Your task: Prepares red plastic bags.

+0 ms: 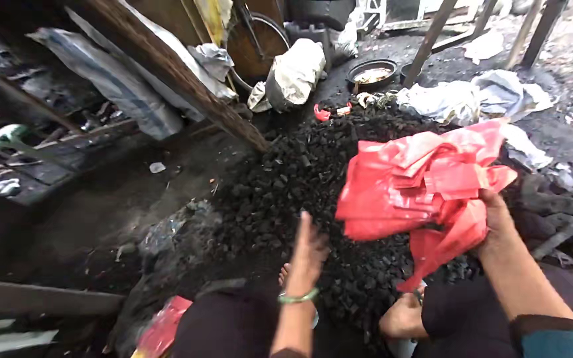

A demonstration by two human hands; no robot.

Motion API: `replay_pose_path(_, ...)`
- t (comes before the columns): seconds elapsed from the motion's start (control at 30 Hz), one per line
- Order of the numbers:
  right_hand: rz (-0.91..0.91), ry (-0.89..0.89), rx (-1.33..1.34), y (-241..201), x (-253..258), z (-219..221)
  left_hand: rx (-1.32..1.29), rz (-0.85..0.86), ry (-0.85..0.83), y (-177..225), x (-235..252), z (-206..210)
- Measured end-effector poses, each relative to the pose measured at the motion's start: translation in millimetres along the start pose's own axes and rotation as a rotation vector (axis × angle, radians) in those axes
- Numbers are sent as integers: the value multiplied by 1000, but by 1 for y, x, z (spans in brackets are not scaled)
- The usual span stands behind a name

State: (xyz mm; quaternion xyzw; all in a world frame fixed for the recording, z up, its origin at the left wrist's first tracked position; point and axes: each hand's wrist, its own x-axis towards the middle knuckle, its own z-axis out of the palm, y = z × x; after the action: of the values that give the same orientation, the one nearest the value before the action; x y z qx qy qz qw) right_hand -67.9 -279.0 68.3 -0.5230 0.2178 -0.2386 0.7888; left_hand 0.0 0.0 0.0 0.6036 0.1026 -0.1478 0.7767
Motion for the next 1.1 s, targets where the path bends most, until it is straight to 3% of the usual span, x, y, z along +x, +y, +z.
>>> replay_pose_path(0.03, 101, 86, -41, 4, -7, 11, -127, -101, -43, -19, 8, 17)
replay_pose_path(0.13, 30, -149, 40, 56, 5, -13, -475, -182, 23, -41, 13, 40)
replay_pose_path(0.2, 195, -81, -68, 54, -4, -9, -541, -180, 121, -44, 12, 32)
replay_pose_path(0.4, 223, -315, -144, 90, 23, -45, -378, -106, 62, -28, 23, -8)
replay_pose_path(0.7, 194, -206, -341, 105, 58, -64, -157, 87, 208, 1, 19, -5)
replay_pose_path(0.77, 166, -210, -220, 109, 55, -67, -166, 111, 206, 1, 16, -3)
replay_pose_path(0.93, 96, -79, 394, 105, 48, -53, -247, 113, 128, 1, 7, 4)
replay_pose_path(1.0, 80, -66, 447, 97, 53, -50, -279, 101, 105, 5, 5, 7)
replay_pose_path(1.1, 11, -97, 298, 89, 56, -51, -311, 111, 86, 12, 2, 3)
